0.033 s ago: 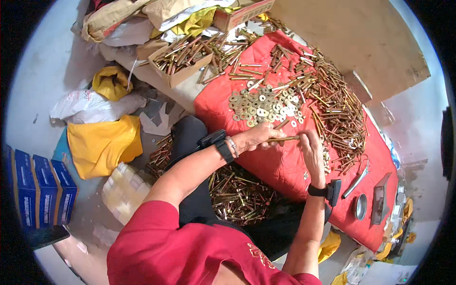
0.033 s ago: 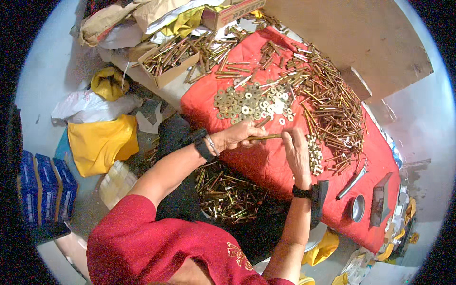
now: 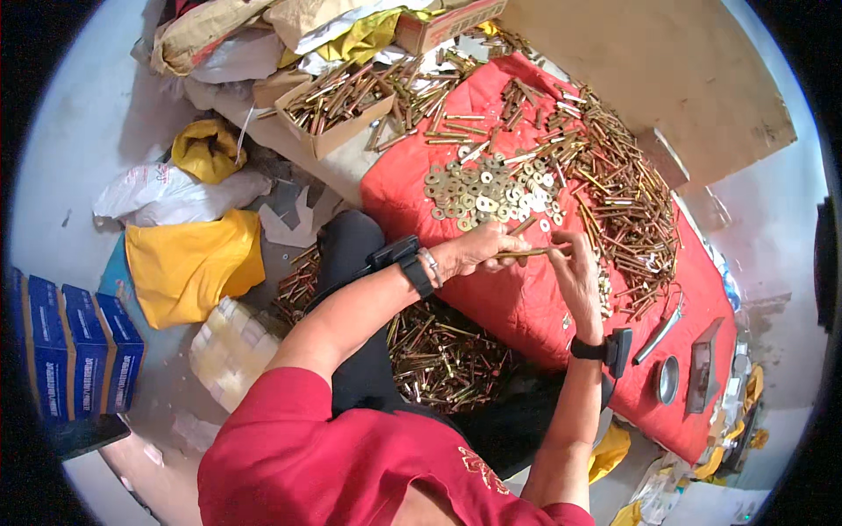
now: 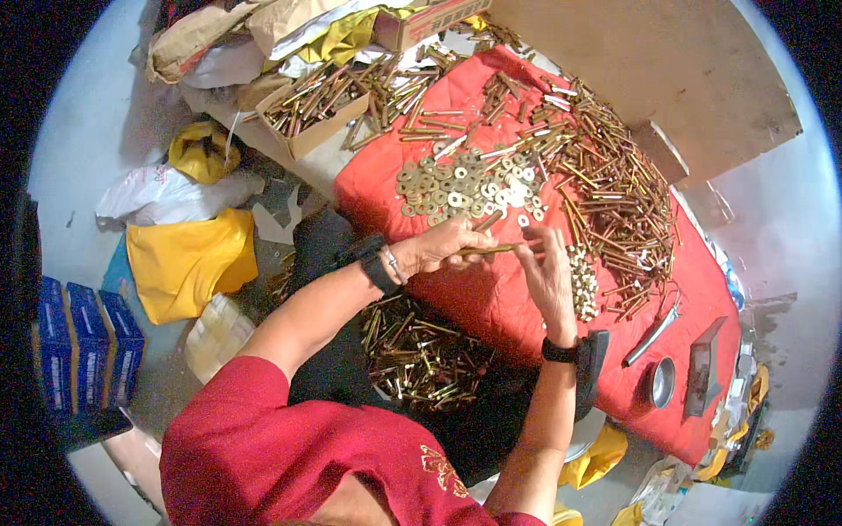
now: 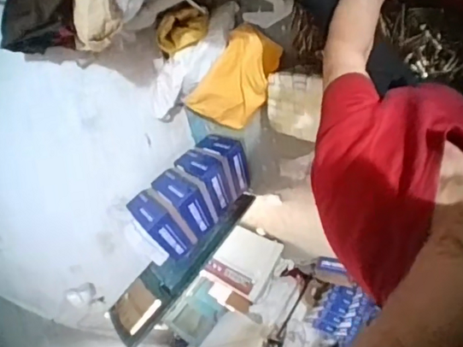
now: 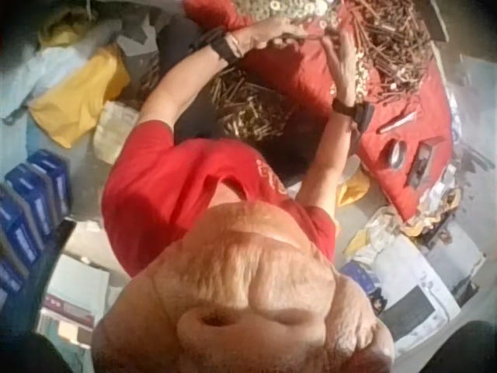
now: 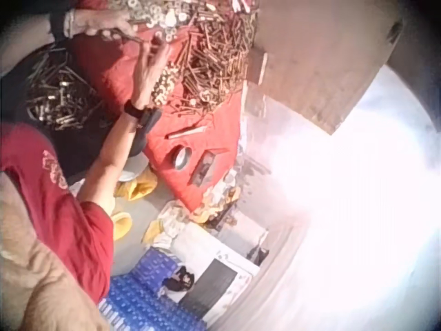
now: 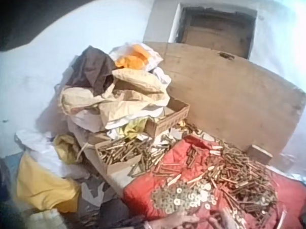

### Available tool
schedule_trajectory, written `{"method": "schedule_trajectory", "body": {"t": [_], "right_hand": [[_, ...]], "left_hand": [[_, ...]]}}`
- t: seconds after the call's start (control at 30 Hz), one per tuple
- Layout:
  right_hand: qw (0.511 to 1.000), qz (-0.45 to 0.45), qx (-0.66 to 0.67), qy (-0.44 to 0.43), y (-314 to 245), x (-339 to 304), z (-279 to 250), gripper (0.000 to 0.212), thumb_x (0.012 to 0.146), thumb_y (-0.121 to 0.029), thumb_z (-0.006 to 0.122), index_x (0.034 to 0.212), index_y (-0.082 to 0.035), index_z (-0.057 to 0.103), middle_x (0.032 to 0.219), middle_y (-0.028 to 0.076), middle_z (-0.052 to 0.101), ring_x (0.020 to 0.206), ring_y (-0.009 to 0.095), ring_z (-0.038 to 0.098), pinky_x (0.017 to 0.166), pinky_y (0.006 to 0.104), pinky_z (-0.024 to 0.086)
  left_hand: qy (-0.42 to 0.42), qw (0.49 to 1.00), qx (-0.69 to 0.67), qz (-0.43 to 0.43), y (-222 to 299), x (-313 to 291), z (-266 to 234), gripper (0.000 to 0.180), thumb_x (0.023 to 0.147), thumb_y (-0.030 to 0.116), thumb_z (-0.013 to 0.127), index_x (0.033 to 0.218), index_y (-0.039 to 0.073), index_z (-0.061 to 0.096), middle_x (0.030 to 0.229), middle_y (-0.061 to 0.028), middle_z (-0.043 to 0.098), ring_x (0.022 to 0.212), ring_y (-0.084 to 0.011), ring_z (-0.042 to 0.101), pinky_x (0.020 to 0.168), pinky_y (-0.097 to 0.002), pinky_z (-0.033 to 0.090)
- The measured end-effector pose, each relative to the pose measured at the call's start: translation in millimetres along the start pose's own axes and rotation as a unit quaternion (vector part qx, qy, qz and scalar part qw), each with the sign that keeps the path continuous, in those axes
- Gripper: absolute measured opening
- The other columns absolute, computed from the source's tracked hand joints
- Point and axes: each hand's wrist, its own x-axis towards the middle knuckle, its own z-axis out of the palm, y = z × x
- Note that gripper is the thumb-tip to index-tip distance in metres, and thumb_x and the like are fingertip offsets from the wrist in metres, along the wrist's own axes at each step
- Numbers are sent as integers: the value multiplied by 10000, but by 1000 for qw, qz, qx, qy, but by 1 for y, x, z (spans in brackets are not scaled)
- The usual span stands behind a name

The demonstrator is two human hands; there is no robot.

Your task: Assembling washers onto long metal bolts by hand.

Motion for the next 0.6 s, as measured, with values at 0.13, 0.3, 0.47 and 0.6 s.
{"method": "schedule_trajectory", "body": {"t": [0.13, 0.3, 0.47, 0.6], "right_hand": [[983, 167, 11, -74, 6, -5, -9, 259, 922, -235, 501, 814, -14, 581, 545, 27, 504, 472, 103, 470, 441, 262, 380], [1000, 14, -13, -15, 11, 0, 1, 193, 840, -179, 630, 918, -8, 587, 683, 68, 567, 645, 152, 536, 600, 284, 432], [985, 164, 43, -12, 17, 2, -9, 237, 848, -244, 625, 835, -9, 591, 646, 47, 544, 569, 116, 481, 517, 269, 393], [993, 102, -27, -57, 19, -3, -7, 315, 834, -283, 647, 883, 22, 584, 670, 68, 572, 590, 160, 524, 552, 308, 431]], "left_hand": [[-12, 1000, 1, 0, -5, 5, 1, 218, 857, 216, 593, 844, -1, 612, 629, -27, 559, 395, -35, 384, 342, -168, 281], [-23, 1000, -4, -2, 6, 3, -5, 234, 895, 209, 552, 800, 2, 605, 574, 26, 475, 390, -5, 339, 357, -152, 259], [-53, 998, -15, -27, 2, 9, -10, 244, 912, 180, 520, 811, -31, 588, 561, 34, 437, 369, 6, 314, 348, -146, 254], [-58, 998, -9, -34, -3, 11, -6, 227, 913, 184, 520, 816, -14, 571, 585, 30, 444, 371, 3, 309, 347, -145, 256]]}}
